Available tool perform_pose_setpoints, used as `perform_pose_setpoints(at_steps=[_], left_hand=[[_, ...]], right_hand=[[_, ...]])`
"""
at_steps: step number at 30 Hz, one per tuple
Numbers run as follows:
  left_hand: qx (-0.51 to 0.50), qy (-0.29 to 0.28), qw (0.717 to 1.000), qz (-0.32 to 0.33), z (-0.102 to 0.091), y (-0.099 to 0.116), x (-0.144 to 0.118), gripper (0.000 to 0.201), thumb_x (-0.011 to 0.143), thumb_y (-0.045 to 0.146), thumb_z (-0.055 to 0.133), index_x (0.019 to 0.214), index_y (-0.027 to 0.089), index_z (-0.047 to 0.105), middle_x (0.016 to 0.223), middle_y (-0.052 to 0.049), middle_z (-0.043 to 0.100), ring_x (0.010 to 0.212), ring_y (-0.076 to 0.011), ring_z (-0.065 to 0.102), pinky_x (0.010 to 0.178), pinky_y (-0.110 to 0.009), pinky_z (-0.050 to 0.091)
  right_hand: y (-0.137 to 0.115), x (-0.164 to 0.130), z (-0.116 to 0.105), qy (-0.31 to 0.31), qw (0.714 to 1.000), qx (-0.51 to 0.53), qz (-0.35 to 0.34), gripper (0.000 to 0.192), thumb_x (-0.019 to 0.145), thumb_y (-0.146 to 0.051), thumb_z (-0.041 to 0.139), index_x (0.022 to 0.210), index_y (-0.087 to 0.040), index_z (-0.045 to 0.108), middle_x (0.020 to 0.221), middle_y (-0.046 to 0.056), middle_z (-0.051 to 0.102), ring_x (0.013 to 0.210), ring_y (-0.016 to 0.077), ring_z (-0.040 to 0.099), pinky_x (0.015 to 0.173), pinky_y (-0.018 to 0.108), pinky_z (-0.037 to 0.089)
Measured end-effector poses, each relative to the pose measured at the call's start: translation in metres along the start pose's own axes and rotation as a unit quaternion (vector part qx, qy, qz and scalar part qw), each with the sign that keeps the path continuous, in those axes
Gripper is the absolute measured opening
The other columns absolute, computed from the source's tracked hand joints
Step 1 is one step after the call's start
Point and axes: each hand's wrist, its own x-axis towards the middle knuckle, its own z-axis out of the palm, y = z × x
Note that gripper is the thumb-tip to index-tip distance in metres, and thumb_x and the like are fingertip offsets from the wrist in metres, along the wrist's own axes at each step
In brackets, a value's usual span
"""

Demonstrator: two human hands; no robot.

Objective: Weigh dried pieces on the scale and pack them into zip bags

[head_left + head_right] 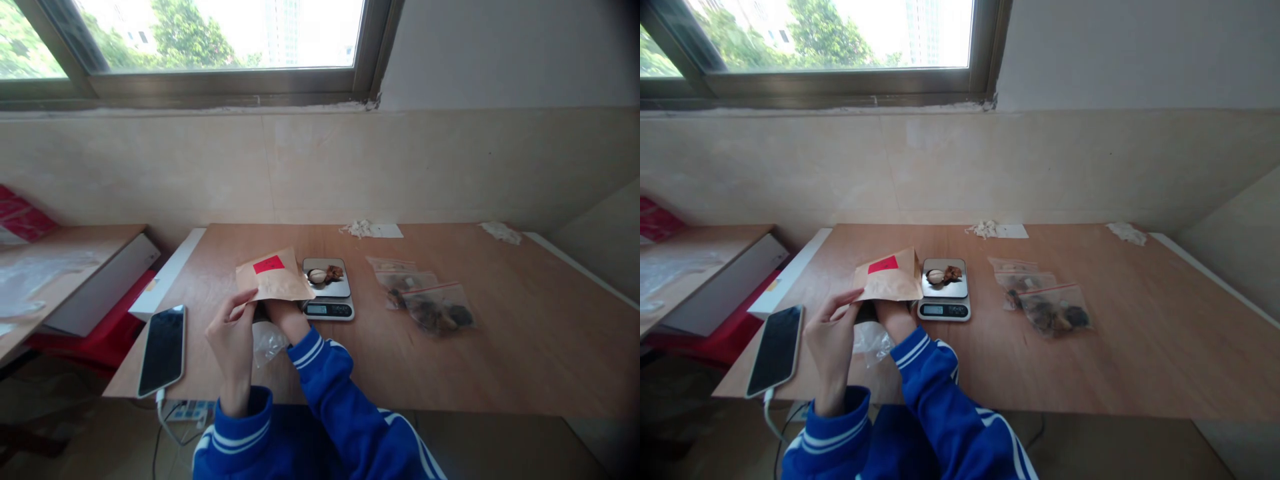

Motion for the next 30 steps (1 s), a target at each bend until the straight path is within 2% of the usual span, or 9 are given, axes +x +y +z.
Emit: perform_pose_setpoints(at_steps=[5,7,11,15,18,20,23,26,30], left_hand=[[0.006,0.006,1.000,0.006,0.000,-0.001,0.000,0.021,0.079,0.036,0.066,0.093,0.024,0.077,0.089,-0.002,0.077,0.076,-0.0199,0.073,0.068,-0.027,0.055],[0.008,0.004,1.000,0.003,0.001,0.000,0.001,0.022,0.079,0.036,0.066,0.092,0.023,0.077,0.089,-0.003,0.078,0.076,-0.0201,0.073,0.067,-0.027,0.055],[0.011,0.003,1.000,0.003,0.001,0.002,0.004,0.023,0.079,0.037,0.065,0.092,0.023,0.077,0.086,-0.004,0.078,0.073,-0.0208,0.073,0.067,-0.028,0.055],[0.007,0.006,1.000,0.000,0.000,0.003,0.006,0.021,0.078,0.035,0.066,0.091,0.023,0.077,0.085,-0.003,0.077,0.074,-0.0207,0.073,0.068,-0.027,0.055],[0.004,0.006,1.000,0.003,-0.001,0.002,0.007,0.020,0.078,0.034,0.066,0.091,0.023,0.077,0.086,-0.003,0.077,0.075,-0.0205,0.073,0.068,-0.027,0.055],[0.004,0.011,1.000,0.006,-0.003,0.002,0.009,0.021,0.078,0.034,0.066,0.092,0.023,0.077,0.087,-0.003,0.077,0.075,-0.0202,0.073,0.068,-0.027,0.055],[0.003,0.026,1.000,0.014,-0.007,0.002,0.011,0.020,0.078,0.034,0.065,0.090,0.023,0.077,0.086,-0.003,0.078,0.076,-0.0203,0.073,0.066,-0.027,0.054],[-0.001,0.039,0.999,0.013,-0.009,0.002,0.014,0.020,0.077,0.034,0.065,0.087,0.023,0.077,0.084,-0.003,0.078,0.077,-0.0204,0.073,0.063,-0.026,0.053],[-0.002,0.038,0.999,0.012,-0.011,0.004,0.017,0.020,0.077,0.033,0.064,0.087,0.023,0.078,0.085,-0.003,0.078,0.078,-0.0207,0.073,0.063,-0.026,0.053]], right_hand=[[-0.028,-0.040,-0.042,-0.006,0.999,-0.043,0.014,0.039,0.094,-0.010,0.048,0.130,-0.019,0.061,0.131,0.012,0.064,0.128,0.0259,0.054,0.114,0.040,0.039],[-0.038,-0.064,-0.058,-0.015,0.999,-0.031,0.016,0.041,0.093,-0.004,0.043,0.126,-0.017,0.064,0.120,0.012,0.069,0.117,0.0262,0.062,0.104,0.041,0.048],[-0.037,-0.114,-0.078,0.089,0.990,0.103,0.025,0.037,0.098,-0.014,0.042,0.126,-0.025,0.063,0.110,0.008,0.070,0.098,0.0209,0.068,0.090,0.037,0.057],[-0.001,-0.144,-0.088,0.230,0.928,0.281,0.083,0.020,0.096,-0.032,0.054,0.111,-0.023,0.064,0.109,0.009,0.072,0.099,0.0201,0.070,0.089,0.035,0.058],[0.044,-0.147,-0.090,0.284,0.900,0.304,0.129,0.021,0.090,-0.038,0.063,0.100,-0.020,0.064,0.106,0.010,0.073,0.100,0.0223,0.070,0.088,0.037,0.058],[0.074,-0.142,-0.091,0.283,0.910,0.276,0.125,0.023,0.088,-0.040,0.064,0.094,-0.019,0.065,0.106,0.011,0.073,0.103,0.0233,0.070,0.091,0.040,0.057],[0.106,-0.131,-0.093,0.233,0.944,0.213,0.095,0.019,0.088,-0.038,0.062,0.091,-0.019,0.066,0.107,0.011,0.073,0.106,0.0241,0.069,0.095,0.043,0.054],[0.125,-0.121,-0.097,0.188,0.972,0.129,0.062,0.015,0.090,-0.031,0.057,0.092,-0.021,0.069,0.107,0.009,0.074,0.106,0.0247,0.068,0.096,0.045,0.051],[0.143,-0.118,-0.100,0.157,0.984,0.071,0.055,0.017,0.090,-0.029,0.056,0.092,-0.021,0.071,0.106,0.011,0.074,0.102,0.0260,0.069,0.094,0.045,0.052]])
